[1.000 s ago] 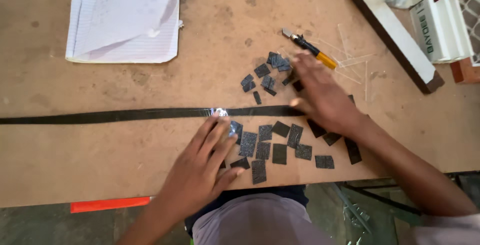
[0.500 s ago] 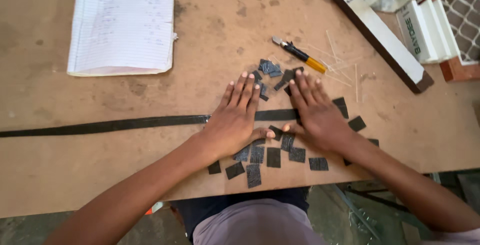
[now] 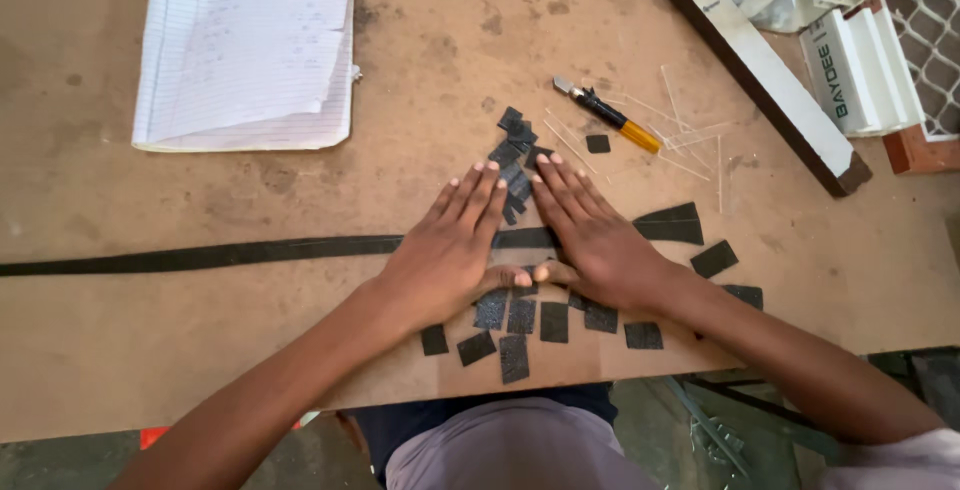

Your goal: The person arranges small dark rectangular pieces on a work surface, then uses a utility knife to cut a long strip of dark material into smaller pieces. The cut pieces are placed among the others on the table.

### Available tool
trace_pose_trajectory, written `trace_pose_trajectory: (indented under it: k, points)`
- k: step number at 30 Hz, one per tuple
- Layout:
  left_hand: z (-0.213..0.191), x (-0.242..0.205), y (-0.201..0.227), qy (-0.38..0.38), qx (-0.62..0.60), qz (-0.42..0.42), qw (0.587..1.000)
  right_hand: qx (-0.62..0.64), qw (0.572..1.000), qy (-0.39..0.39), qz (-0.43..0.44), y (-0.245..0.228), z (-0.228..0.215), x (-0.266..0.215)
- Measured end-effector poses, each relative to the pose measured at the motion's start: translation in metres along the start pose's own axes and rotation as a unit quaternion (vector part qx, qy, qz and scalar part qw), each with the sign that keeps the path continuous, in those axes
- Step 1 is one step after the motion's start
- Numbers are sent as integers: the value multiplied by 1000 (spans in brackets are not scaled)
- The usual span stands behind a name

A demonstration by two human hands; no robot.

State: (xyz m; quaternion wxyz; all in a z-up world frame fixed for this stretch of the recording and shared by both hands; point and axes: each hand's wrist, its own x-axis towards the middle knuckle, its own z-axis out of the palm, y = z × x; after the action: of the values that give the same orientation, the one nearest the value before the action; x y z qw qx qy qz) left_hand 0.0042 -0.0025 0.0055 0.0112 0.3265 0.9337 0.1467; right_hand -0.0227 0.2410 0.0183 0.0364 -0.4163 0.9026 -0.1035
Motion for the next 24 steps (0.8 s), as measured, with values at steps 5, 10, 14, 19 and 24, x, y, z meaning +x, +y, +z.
trace_pose_trajectory:
  k: [5,10,14,19,24]
  points:
    - [-1,-13,5,-7,-15,27,1000,19,999,-14,43,1,-4,-8]
    - [2,-8,9,-43,-4,38,998,-11,1000,-14,19,1,11,-2]
    - [-4,-1,0,-84,17,31,996,-23,1000,3,9,5,17,21]
    - [-11,9,-30,-151,-15,23,988,-53,998,-19,18,13,23,46]
    - [-22,21,-57,-152,-10,40,987,-75,994,-69,49,11,15,80]
